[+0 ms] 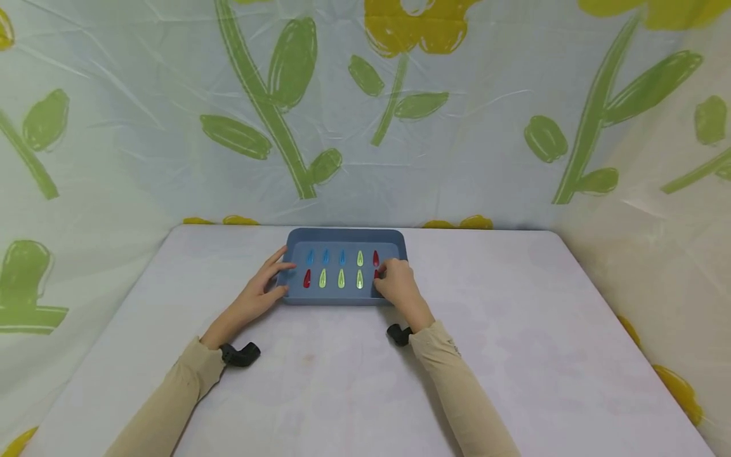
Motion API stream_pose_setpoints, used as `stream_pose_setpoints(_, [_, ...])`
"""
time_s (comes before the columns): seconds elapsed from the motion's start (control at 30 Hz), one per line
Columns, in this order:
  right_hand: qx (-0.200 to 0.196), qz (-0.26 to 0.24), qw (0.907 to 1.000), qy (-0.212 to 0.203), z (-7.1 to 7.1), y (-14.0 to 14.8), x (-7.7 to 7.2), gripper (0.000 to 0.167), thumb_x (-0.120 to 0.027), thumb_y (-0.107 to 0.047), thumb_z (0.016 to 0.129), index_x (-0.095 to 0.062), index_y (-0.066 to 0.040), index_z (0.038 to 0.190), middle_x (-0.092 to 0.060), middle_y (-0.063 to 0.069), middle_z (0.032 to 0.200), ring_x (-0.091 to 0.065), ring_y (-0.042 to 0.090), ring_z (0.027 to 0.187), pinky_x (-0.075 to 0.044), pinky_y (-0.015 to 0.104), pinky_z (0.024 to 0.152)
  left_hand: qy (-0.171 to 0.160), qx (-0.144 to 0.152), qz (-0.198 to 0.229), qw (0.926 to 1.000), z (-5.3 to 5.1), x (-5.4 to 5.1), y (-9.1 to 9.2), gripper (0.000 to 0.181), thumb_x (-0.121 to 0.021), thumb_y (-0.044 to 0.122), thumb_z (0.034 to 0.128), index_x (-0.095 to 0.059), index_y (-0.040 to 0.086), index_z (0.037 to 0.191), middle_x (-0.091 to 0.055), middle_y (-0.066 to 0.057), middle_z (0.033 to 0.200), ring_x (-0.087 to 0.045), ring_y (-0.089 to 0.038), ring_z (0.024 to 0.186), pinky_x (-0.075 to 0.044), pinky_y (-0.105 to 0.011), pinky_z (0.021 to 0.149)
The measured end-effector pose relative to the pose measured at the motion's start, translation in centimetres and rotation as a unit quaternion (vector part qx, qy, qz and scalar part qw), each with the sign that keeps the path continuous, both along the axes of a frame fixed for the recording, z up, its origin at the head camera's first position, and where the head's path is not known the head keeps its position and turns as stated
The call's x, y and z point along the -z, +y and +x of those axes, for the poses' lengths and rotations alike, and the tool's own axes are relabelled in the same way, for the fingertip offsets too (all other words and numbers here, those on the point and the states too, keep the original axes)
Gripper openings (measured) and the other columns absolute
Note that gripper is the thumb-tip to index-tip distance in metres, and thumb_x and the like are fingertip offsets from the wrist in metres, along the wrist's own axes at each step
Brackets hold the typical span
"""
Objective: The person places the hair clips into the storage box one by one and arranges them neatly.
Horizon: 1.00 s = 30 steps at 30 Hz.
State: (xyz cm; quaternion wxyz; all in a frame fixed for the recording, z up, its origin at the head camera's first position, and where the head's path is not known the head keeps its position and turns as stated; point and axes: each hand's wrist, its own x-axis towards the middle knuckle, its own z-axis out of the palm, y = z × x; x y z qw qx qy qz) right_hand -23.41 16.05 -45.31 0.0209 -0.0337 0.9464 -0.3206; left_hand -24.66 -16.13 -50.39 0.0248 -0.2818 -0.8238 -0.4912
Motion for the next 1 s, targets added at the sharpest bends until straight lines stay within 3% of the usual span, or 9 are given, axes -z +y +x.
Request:
stream_pose_setpoints(0.43, [-0.011,0.016,0.9995,0.027,-0.2,-0.1,0.0,0.017,-0.073,-0.008,0.087,-0.071,0.005,0.098,-0.065,0.007,0.067,-0.059,0.015,0.056,-0.048,0.028,0.053,0.013,0.003,-0.002,0.9999,-0.3,0.1,-0.2,0.044,-0.060,-0.001,0.0896,-0.057,0.001,0.133,-0.016,-0.014,0.164,-0.016,-0.031,0.150,-0.029,-0.062,0.110])
stream_pose_setpoints(0.7, [-0.016,0.027,0.9986,0.042,0.1,0.3,-0.9,0.023,-0.070,-0.012,0.089,-0.070,0.007,0.104,-0.068,0.010,0.074,-0.061,0.019,0.063,-0.053,0.037,0.064,0.016,0.002,-0.001,0.9999,-0.1,0.3,-0.1,0.041,-0.061,0.000,0.0880,-0.060,0.000,0.129,-0.017,-0.016,0.164,-0.016,-0.035,0.149,-0.030,-0.063,0.109])
stream_pose_setpoints(0.83, [-0.010,0.012,0.9975,0.070,0.2,0.8,-1.9,0.025,-0.069,-0.012,0.090,-0.070,0.007,0.107,-0.067,0.011,0.074,-0.058,0.020,0.059,-0.050,0.036,0.059,0.018,0.000,0.000,0.9998,-0.2,0.1,0.0,0.041,-0.061,-0.001,0.0879,-0.060,0.000,0.129,-0.016,-0.015,0.164,-0.017,-0.035,0.149,-0.030,-0.062,0.110])
stream_pose_setpoints(1.0, [-0.010,-0.015,0.9903,0.138,0.5,1.6,-3.7,0.024,-0.069,-0.010,0.090,-0.070,0.007,0.107,-0.066,0.013,0.076,-0.059,0.022,0.060,-0.048,0.034,0.055,0.005,-0.015,0.009,0.9998,-0.1,-0.3,0.1,0.040,-0.060,-0.004,0.0904,-0.058,-0.002,0.130,-0.017,-0.016,0.163,-0.017,-0.034,0.149,-0.027,-0.061,0.112])
